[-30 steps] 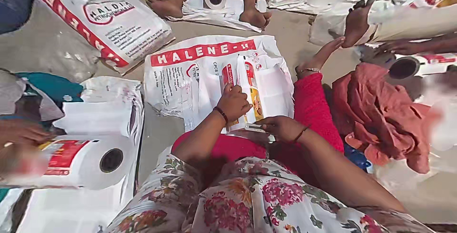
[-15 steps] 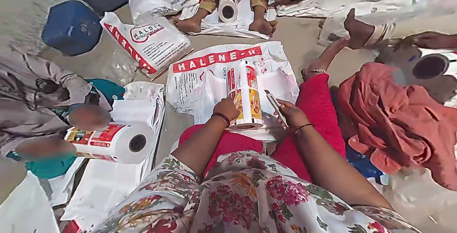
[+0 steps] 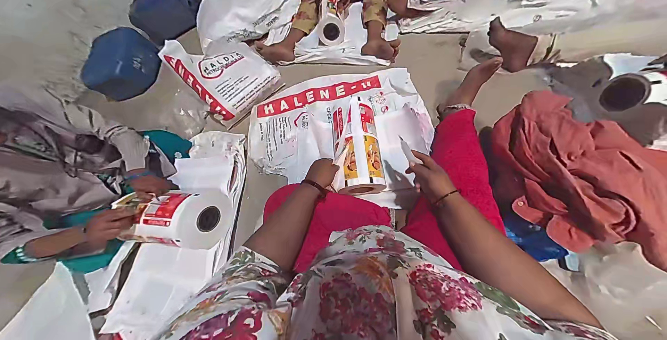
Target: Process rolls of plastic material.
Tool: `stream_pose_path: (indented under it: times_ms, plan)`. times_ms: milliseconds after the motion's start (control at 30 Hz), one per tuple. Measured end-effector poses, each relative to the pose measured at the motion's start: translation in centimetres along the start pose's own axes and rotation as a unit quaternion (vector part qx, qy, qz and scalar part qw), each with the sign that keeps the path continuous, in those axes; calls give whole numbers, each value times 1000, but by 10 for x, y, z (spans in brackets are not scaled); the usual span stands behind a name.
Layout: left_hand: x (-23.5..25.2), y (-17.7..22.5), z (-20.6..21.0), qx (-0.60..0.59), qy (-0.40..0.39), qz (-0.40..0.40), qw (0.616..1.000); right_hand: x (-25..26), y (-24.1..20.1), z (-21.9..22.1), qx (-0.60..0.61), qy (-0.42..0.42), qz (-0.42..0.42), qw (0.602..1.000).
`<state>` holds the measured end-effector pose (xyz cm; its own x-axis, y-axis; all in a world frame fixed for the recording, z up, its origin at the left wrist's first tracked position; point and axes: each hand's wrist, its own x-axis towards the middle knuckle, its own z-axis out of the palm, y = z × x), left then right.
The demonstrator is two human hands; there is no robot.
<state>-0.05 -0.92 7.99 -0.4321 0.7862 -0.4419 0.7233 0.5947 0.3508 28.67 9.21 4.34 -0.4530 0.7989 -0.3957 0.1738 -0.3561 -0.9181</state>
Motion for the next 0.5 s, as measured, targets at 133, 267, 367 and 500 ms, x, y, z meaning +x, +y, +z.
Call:
stream_pose_path:
  times_ms: [133,267,367,500]
  plan:
    - [4,-17,9,-102,7,78,992,0,1,17,-136,21,6,991]
    - [31,-50,15,-219,-43,163,961,18,-32,52,-270,11,-2,963]
    - [39,-63,14,-268,-76,204,938,45,-68,80,-326,28,-45,944]
    - [43,-73,14,-339,-99,204,913,89,-124,112,-306,64,-24,949]
